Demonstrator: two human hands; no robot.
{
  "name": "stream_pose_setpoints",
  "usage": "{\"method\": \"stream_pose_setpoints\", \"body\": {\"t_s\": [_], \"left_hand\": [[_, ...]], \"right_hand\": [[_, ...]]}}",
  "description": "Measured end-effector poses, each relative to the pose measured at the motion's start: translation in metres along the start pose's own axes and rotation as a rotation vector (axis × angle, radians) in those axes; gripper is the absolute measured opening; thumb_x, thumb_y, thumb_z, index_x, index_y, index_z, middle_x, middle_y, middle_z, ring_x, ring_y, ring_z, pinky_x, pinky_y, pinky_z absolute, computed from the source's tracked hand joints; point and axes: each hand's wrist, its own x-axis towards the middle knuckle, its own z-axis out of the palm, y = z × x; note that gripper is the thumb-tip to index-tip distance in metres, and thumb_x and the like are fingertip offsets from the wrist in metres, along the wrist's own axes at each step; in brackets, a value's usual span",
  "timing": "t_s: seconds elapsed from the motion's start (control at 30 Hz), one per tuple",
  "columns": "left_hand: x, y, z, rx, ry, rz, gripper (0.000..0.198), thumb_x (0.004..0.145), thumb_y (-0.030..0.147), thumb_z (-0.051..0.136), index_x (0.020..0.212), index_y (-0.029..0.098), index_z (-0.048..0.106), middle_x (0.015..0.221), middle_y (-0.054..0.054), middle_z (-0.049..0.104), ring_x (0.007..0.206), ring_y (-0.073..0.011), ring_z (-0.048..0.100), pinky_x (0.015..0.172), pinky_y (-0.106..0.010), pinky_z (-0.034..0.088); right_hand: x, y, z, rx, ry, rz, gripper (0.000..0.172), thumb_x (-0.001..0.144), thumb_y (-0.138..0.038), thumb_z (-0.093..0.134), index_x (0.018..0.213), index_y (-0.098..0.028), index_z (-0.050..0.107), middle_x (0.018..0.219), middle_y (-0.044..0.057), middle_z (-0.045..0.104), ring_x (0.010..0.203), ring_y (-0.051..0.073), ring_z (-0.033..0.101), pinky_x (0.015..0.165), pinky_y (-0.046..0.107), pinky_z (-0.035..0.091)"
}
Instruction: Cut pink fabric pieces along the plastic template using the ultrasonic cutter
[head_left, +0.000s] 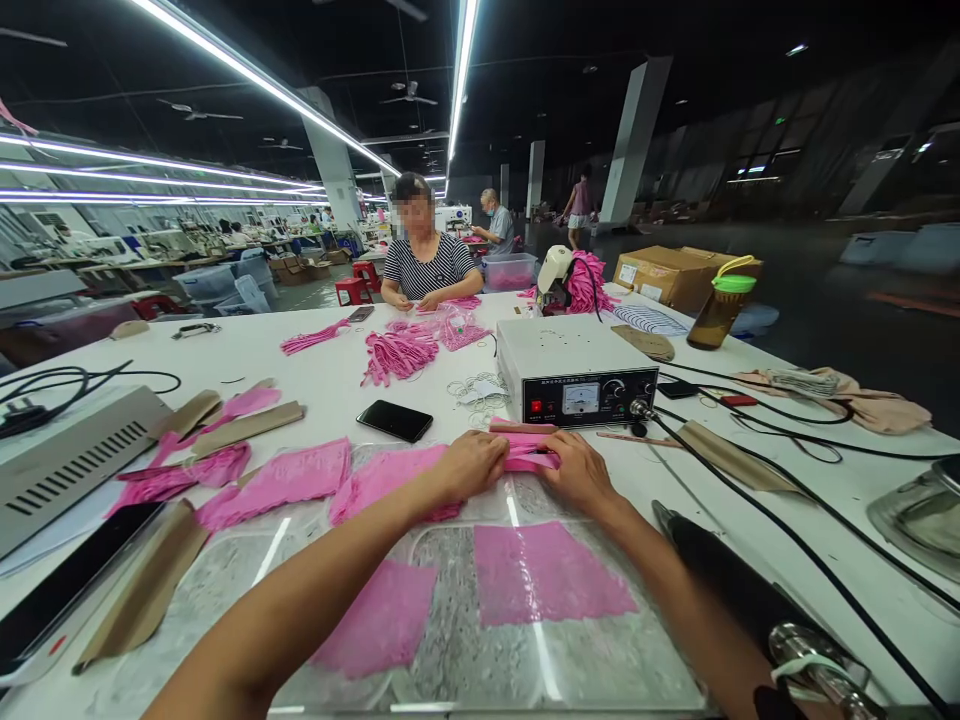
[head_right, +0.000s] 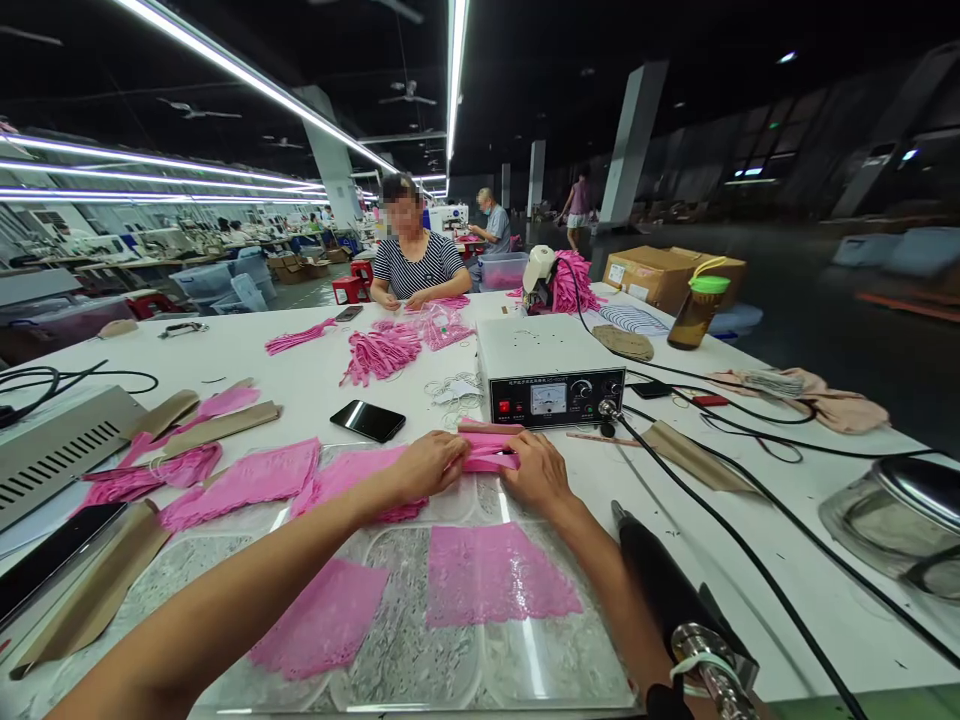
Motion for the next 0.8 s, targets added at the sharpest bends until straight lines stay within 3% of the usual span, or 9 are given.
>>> {"method": "stream_pose_setpoints", "body": {"t_s": [0.07,0.23,0.47,0.63,0.8], "left_hand": [[-0.012,0.004,-0.001,0.007,0.011,0.021,0.007,0.093,0.015,0.054,0.095,0.013,0.06,0.093,-0.006,0.066,0.091,-0.0188,0.063,0.092,-0.038,0.049],[-0.042,0.013,0.008,0.003,0.032,0.019,0.01,0.082,0.007,0.051,0.086,0.016,0.055,0.088,-0.006,0.066,0.085,-0.0198,0.062,0.084,-0.031,0.047],[-0.051,0.017,0.017,-0.037,0.065,0.017,0.013,0.082,0.006,0.047,0.084,0.016,0.055,0.089,-0.006,0.065,0.082,-0.0182,0.062,0.079,-0.028,0.047],[-0.064,0.029,0.01,-0.058,0.076,0.098,0.014,0.088,0.008,0.047,0.086,0.016,0.058,0.089,-0.005,0.064,0.083,-0.0168,0.061,0.077,-0.026,0.045],[-0.088,0.057,0.02,-0.045,0.033,0.227,0.013,0.093,0.014,0.049,0.084,0.017,0.059,0.086,-0.005,0.063,0.077,-0.0165,0.057,0.072,-0.028,0.041]], "right_hand": [[0.0,0.002,0.002,-0.008,0.015,-0.016,0.025,0.092,-0.038,0.059,0.104,-0.017,0.063,0.109,0.006,0.064,0.099,0.019,0.062,0.088,0.041,0.052],[-0.001,0.005,0.004,-0.001,0.089,-0.055,0.017,0.088,-0.026,0.061,0.101,-0.017,0.067,0.103,0.007,0.066,0.095,0.019,0.061,0.086,0.037,0.05],[-0.01,0.007,-0.006,0.044,0.18,-0.231,0.035,0.077,-0.006,0.056,0.104,-0.022,0.072,0.1,0.006,0.067,0.096,0.021,0.061,0.086,0.031,0.049],[-0.046,0.013,-0.018,0.072,0.178,-0.336,0.042,0.075,0.002,0.048,0.099,-0.023,0.072,0.097,0.003,0.069,0.092,0.018,0.064,0.08,0.028,0.052],[-0.1,0.02,-0.034,0.087,0.17,-0.358,0.048,0.071,0.004,0.043,0.102,-0.022,0.07,0.095,0.004,0.068,0.085,0.017,0.066,0.071,0.027,0.055]]}}
